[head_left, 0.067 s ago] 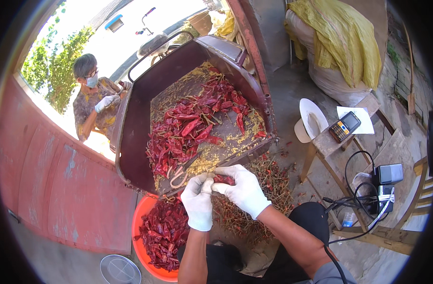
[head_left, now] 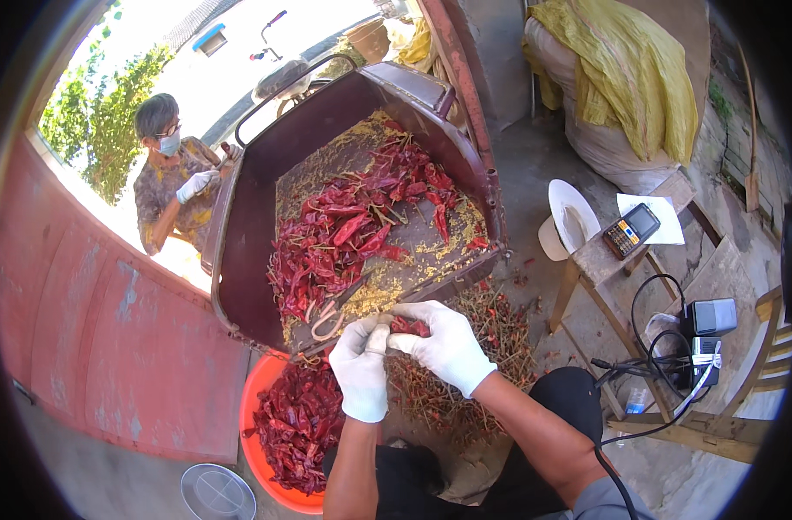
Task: The person sorts and de-stems dried red peppers by hand and with scissors, collecting the processed peppers in a red basin.
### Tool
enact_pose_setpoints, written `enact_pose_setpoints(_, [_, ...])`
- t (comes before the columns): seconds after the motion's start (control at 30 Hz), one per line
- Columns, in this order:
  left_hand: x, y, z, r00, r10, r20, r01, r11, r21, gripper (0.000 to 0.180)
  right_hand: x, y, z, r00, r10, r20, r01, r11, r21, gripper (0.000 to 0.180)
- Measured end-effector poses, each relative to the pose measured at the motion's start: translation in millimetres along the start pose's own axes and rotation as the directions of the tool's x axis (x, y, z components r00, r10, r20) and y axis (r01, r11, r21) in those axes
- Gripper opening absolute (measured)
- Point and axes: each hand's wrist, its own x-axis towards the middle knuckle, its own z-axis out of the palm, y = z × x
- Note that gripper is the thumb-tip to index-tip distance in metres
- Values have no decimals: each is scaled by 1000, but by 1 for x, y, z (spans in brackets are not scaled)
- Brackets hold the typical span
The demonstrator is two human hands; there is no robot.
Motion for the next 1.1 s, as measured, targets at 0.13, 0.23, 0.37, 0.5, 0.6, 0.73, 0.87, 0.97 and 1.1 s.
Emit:
enact_pose_setpoints(0.13, [-5, 7, -10, 1000, -20, -17, 20, 1000, -21, 20, -2, 0, 8, 986, 124, 113, -127, 992, 17, 48])
enact_pose_setpoints(0.23, [-5, 13, -12, 995, 93, 41, -95, 994, 62, 23, -2, 13, 15, 996, 58, 73, -54, 997, -54, 43])
enact_pose_setpoints(0.37, [-3, 20, -18, 959, 223, 174, -275, 875, 398, 25, -4, 16, 18, 995, -70, 68, 82, 978, -192, 36])
enact_pose_setpoints(0.5, [3, 5, -24, 911, 362, 196, -411, 781, 470, 17, -6, 2, 20, 981, -137, 135, 186, 849, -494, 28])
enact_pose_setpoints(0.6, [0, 5, -21, 987, 153, 50, -161, 950, 269, 14, -4, -1, 17, 976, -146, 161, 202, 883, -425, 25])
enact_pose_setpoints(0.73, [1, 0, -19, 1000, 6, 4, -6, 998, -69, 22, -7, 10, 25, 987, -141, 77, 147, 986, -82, 23])
enact_pose_setpoints(0.87, [11, -2, -23, 997, -78, 13, 76, 896, -438, 22, -9, -4, 19, 991, 17, 130, -15, 1000, -16, 27])
enact_pose_setpoints(0.97, [33, 5, -53, 978, -22, -208, -92, 847, -524, 19, -8, -8, 11, 944, 252, 211, -268, 962, 53, 29])
enact_pose_setpoints(1.1, [29, 16, -57, 991, 70, -118, -81, 992, -95, 25, -11, 2, 11, 996, 3, 87, -3, 1000, 3, 36])
